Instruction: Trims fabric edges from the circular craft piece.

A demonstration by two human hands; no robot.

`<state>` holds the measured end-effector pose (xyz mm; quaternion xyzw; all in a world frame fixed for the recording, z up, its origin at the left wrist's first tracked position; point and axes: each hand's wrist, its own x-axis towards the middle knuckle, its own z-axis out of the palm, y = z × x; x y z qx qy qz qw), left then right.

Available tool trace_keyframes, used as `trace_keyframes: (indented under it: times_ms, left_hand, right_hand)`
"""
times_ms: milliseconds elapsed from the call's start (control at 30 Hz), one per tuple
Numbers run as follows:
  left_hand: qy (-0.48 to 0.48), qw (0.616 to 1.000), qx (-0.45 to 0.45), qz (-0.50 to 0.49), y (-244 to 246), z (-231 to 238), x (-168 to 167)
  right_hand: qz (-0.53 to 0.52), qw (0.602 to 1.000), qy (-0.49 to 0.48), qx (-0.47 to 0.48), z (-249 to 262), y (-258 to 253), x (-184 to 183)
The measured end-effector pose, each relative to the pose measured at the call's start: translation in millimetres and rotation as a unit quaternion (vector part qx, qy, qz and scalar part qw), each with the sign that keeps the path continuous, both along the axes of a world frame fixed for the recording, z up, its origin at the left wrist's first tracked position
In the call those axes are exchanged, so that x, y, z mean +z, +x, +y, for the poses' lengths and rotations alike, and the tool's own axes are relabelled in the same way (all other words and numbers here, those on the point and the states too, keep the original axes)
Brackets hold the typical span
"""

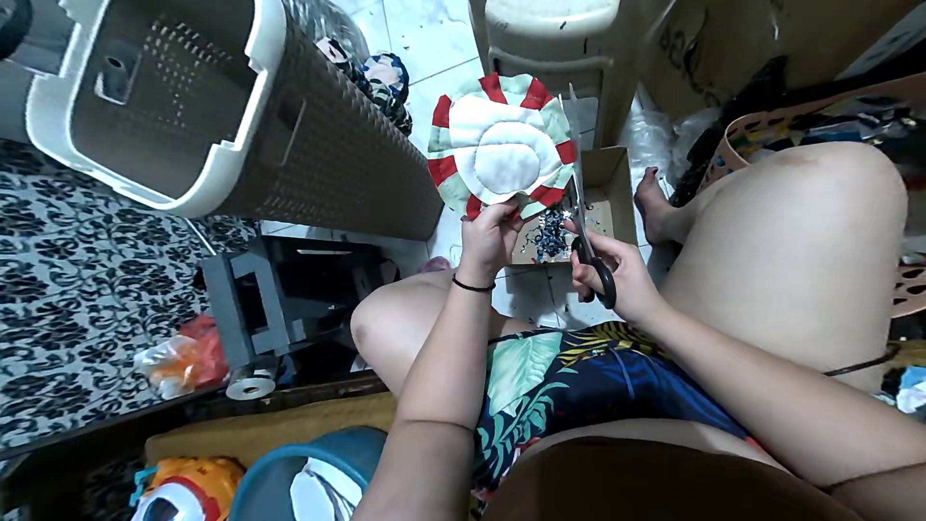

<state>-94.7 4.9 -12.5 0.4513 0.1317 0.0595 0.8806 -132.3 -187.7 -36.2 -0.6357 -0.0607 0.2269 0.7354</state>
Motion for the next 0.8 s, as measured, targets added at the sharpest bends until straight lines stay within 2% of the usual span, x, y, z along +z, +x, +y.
trace_keyframes:
  times_ms: [333,633,800]
  left_hand:
    - [0.025,0.999,0.011,0.033,-1,14,0]
    - [-0.037,0.999,0.009,0.033,-4,2,-5]
    - [-0.035,0.999,0.011,0.038,-4,1,-5]
  right_hand:
    - [0.006,0.999,-0.05,0.004,-6,-2,2]
    - [0.009,1.0,-0.014,-0.006,-4,-5,-1]
    - [0.014,1.0,-0.013,-0.019,-5,-6,-2]
